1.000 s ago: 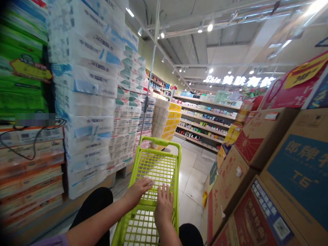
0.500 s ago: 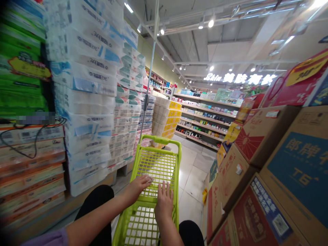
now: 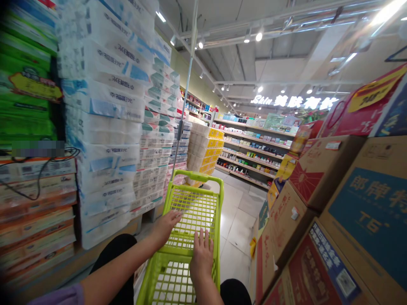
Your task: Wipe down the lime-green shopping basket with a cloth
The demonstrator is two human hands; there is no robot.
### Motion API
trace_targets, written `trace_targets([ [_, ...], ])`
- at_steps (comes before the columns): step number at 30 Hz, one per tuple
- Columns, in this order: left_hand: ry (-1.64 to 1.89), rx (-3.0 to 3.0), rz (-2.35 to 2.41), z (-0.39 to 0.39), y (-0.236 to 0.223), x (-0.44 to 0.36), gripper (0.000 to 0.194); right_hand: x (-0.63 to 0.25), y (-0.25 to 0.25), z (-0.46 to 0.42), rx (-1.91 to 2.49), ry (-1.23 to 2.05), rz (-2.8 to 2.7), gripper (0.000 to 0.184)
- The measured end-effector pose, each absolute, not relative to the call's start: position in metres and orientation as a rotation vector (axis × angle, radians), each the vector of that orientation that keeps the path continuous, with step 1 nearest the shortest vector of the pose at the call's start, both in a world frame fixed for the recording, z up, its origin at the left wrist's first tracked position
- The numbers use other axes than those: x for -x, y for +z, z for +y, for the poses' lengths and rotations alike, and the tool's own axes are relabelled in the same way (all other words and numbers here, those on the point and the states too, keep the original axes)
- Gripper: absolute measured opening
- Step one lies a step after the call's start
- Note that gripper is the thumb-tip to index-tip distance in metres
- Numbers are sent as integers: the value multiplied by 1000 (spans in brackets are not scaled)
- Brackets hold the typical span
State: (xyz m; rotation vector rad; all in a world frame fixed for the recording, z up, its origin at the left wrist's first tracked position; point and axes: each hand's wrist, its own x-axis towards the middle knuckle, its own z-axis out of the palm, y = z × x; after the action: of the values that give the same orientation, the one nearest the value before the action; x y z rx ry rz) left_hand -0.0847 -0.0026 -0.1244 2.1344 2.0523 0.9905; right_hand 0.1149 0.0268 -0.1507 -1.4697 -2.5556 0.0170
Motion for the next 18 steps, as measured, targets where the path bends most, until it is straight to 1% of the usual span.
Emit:
trace_targets([
  [2, 921, -2117, 2142, -1, -127, 88, 59, -115, -151, 27, 1472, 14, -2554, 84],
  [4, 846, -2215, 2099, -3, -136, 83, 61, -115, -152, 27, 1470, -3, -2548, 84],
  [8, 847, -2470, 1898, -9, -148, 71, 55, -116, -152, 27, 1448, 7, -2542, 82],
  [11, 856, -2383, 2000, -5, -140, 80, 56, -116, -151, 26, 1449, 49, -2536, 82],
  [14, 873, -2191, 2218, 2, -132, 91, 64, -115, -153, 27, 1442, 54, -2530, 83],
  [16, 840, -2189, 2217, 4, -134, 88, 67, -115, -155, 28, 1430, 34, -2529, 83],
  [18, 806, -2281, 2123, 2, -141, 77, 62, -115, -158, 30, 1432, 8, -2524, 83],
])
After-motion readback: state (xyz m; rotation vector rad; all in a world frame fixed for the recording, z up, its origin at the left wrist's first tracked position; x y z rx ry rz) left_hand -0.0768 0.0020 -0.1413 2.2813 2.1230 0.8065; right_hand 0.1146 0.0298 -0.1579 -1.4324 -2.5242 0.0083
